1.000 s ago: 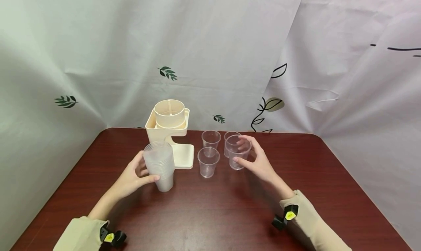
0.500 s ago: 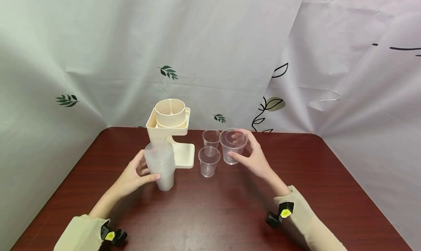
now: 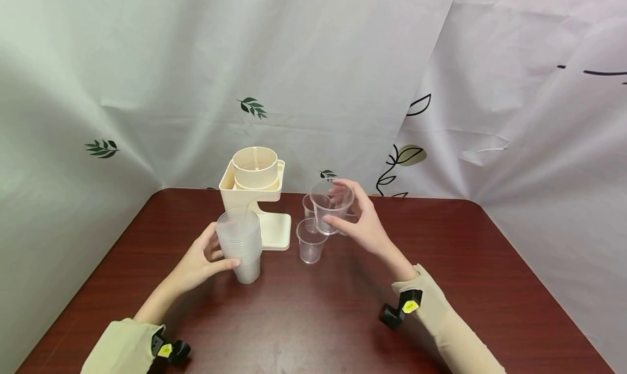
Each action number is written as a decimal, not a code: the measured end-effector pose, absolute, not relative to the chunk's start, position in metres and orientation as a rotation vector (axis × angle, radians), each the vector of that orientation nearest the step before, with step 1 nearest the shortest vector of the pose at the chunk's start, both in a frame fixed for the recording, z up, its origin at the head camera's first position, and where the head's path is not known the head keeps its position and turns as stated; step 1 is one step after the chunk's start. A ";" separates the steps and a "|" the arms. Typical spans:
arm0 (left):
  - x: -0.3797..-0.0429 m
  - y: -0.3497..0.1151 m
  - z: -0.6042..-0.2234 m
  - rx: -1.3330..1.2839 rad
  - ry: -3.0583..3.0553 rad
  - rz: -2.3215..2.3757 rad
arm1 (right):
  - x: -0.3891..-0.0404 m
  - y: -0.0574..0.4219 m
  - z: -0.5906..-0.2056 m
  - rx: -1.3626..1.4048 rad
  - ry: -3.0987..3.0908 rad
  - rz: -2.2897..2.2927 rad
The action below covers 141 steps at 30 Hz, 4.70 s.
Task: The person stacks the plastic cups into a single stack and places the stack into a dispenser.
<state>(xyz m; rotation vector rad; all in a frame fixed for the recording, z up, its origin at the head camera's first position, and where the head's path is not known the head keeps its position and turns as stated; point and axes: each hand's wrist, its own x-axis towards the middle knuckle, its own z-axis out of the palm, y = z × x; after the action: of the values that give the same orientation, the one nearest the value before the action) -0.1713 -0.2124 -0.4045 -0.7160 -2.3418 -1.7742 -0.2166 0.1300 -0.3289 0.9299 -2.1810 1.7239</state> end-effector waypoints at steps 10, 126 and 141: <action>-0.172 -0.212 -0.406 -0.706 -2.342 -1.768 | -0.217 0.113 -0.317 1.009 -2.135 1.770; -0.171 -0.213 -0.405 -0.745 -2.348 -1.786 | -0.209 0.007 -0.344 1.157 -2.445 1.827; -0.171 -0.213 -0.404 -0.739 -2.355 -1.782 | -0.207 0.006 -0.345 1.110 -2.470 1.879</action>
<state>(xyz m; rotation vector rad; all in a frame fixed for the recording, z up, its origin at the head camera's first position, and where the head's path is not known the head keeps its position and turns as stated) -0.1707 -0.2131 -0.4044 -0.7390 -2.3554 -1.7815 -0.2073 0.0063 -0.3449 1.1098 -2.4699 1.8793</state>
